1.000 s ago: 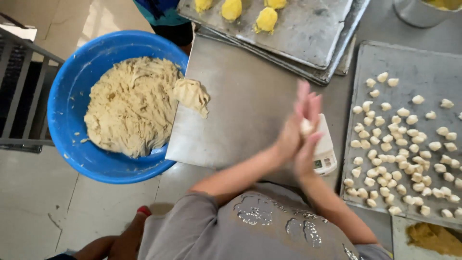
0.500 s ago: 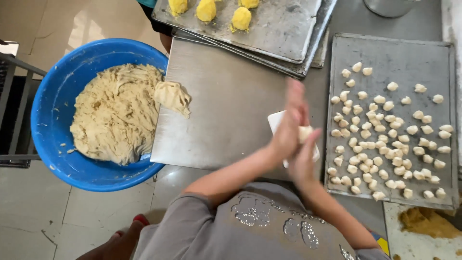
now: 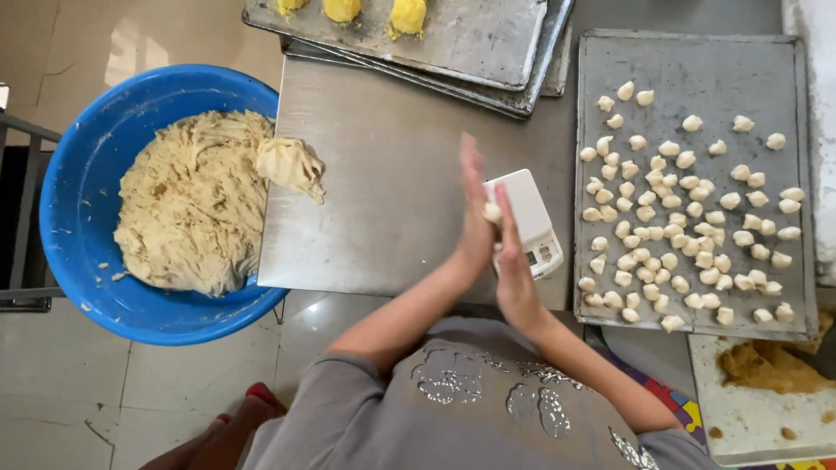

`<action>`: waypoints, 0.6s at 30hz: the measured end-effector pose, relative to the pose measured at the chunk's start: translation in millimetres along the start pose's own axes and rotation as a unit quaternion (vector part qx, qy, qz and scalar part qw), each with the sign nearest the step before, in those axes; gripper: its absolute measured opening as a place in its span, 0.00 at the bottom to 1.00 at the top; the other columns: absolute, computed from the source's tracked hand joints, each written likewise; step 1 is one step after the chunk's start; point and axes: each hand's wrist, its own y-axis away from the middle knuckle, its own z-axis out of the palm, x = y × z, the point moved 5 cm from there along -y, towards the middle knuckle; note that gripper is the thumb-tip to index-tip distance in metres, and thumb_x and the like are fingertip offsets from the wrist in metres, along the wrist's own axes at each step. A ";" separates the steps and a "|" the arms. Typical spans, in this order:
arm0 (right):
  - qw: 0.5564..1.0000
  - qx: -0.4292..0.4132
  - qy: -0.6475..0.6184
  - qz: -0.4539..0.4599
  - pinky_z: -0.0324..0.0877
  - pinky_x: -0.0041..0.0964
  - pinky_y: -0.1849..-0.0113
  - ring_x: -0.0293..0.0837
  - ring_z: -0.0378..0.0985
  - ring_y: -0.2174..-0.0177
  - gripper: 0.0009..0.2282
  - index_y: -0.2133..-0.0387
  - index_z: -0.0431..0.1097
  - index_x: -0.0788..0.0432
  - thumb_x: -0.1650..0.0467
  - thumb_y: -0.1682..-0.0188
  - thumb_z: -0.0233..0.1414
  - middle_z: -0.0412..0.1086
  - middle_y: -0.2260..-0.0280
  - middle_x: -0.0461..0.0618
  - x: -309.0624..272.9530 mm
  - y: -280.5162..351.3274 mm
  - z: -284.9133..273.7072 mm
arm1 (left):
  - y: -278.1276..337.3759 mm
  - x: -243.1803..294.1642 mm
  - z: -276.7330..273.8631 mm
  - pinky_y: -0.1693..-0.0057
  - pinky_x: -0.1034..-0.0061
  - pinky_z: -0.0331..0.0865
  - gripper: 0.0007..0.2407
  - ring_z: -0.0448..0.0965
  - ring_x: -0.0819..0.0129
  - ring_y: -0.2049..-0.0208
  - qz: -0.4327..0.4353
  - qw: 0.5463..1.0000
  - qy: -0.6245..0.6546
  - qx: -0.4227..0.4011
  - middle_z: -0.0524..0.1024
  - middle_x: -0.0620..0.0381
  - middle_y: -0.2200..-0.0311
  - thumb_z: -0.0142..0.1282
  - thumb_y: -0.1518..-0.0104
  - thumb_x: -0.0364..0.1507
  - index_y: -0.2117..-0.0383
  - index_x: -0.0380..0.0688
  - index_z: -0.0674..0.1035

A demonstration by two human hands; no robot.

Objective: The person portions dough from a large blue bowl, weighs each piece on a digital scale, and places the uniform pieces onto a metal baking tray. The process is repeated continuously to fill the tray with small dough balls.

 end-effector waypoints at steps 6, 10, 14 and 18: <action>0.982 0.172 -0.059 0.052 0.20 0.69 0.44 0.53 0.31 0.36 0.38 0.35 0.36 0.51 0.42 0.54 0.17 0.35 0.35 0.55 70.2 -56.9 -80.0 | 76.0 12.3 40.0 0.32 0.57 0.27 0.27 0.30 0.46 0.34 -0.041 0.964 -0.108 -0.241 0.27 0.39 0.35 0.19 0.36 0.43 0.37 0.37 0.34; 0.964 0.133 -0.190 0.133 0.45 0.15 0.91 0.28 0.54 0.88 0.34 0.42 0.50 0.49 0.44 0.55 0.22 0.52 0.41 0.47 40.2 -40.8 -19.6 | 61.7 -15.0 3.9 0.33 0.72 0.45 0.23 0.50 0.76 0.39 -0.081 0.992 0.061 -0.081 0.49 0.62 0.39 0.27 0.35 0.34 0.35 0.40 0.43; 0.998 -0.047 0.036 0.012 0.66 0.34 0.57 0.38 0.71 0.64 0.18 0.48 0.64 0.55 0.62 0.48 0.40 0.69 0.61 0.45 20.0 -38.5 -5.1 | 58.5 -31.2 -60.2 0.59 0.66 0.61 0.17 0.69 0.56 0.66 -0.155 0.965 -0.204 -0.051 0.67 0.43 0.65 0.27 0.36 0.41 0.55 0.43 0.65; 0.969 -0.190 0.150 -0.042 0.66 0.49 0.55 0.57 0.73 0.58 0.15 0.54 0.66 0.63 0.72 0.55 0.51 0.70 0.59 0.58 6.7 -34.1 -16.7 | 53.0 -30.7 -78.9 0.82 0.78 0.63 0.12 0.71 0.68 0.90 -0.208 0.953 -0.165 -0.149 0.73 0.55 0.83 0.39 0.37 0.39 0.67 0.50 0.74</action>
